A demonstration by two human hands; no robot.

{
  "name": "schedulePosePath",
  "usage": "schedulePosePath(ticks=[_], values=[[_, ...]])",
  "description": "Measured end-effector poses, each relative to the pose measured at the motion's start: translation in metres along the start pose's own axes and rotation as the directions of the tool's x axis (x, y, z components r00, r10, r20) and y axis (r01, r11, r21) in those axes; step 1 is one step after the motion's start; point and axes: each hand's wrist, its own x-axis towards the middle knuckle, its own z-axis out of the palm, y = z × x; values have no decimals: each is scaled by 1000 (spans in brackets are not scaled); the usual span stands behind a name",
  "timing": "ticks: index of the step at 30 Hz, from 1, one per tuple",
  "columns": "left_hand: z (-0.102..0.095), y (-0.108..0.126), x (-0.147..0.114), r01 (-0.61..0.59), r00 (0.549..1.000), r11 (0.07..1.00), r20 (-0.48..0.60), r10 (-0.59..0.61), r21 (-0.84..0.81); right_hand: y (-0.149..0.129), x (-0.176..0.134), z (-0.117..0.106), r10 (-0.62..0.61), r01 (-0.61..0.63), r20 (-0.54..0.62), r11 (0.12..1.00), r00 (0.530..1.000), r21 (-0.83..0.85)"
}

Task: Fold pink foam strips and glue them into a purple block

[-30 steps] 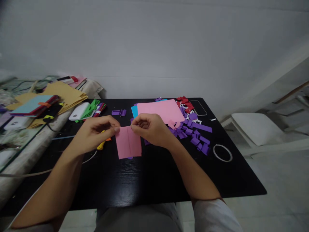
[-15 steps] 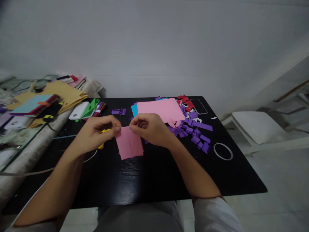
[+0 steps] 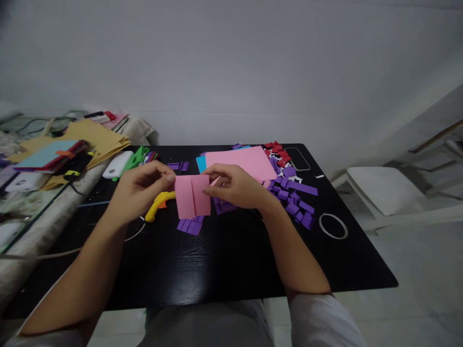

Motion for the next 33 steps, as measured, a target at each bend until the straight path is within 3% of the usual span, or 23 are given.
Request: schedulePosePath(ticks=[5,9,16,21,23,25,27,29,33], values=[[5,-4,2,8,996,999,-84,-11,-35,2,-2,-3,-28,25,151,999,988,26],[7,-8,3,10,995,999,-103,-15,-46,-1,-3,4,-52,49,148,999,988,25],[10,-3,1,-1,992,1000,-123,0,-11,-10,-4,14,-169,145,-70,952,983,-269],[10,-5,1,-4,993,1000,-118,4,1,-7,-2,12,-249,135,-295,924,922,-358],[8,-9,2,22,992,995,-123,-11,95,-6,-3,11,-238,88,-388,926,890,-366],[8,-14,3,94,995,944,-52,-81,316,-7,-4,10,-214,61,-438,939,873,-338],[13,-20,4,147,954,783,122,-274,605,-9,-4,10,-218,74,-441,944,871,-321],[25,-25,3,111,805,576,266,-530,810,-11,-4,9,-230,100,-434,948,871,-302],[59,-33,-4,97,718,469,264,-644,878,-8,-2,7,-153,118,-457,987,876,-105]])
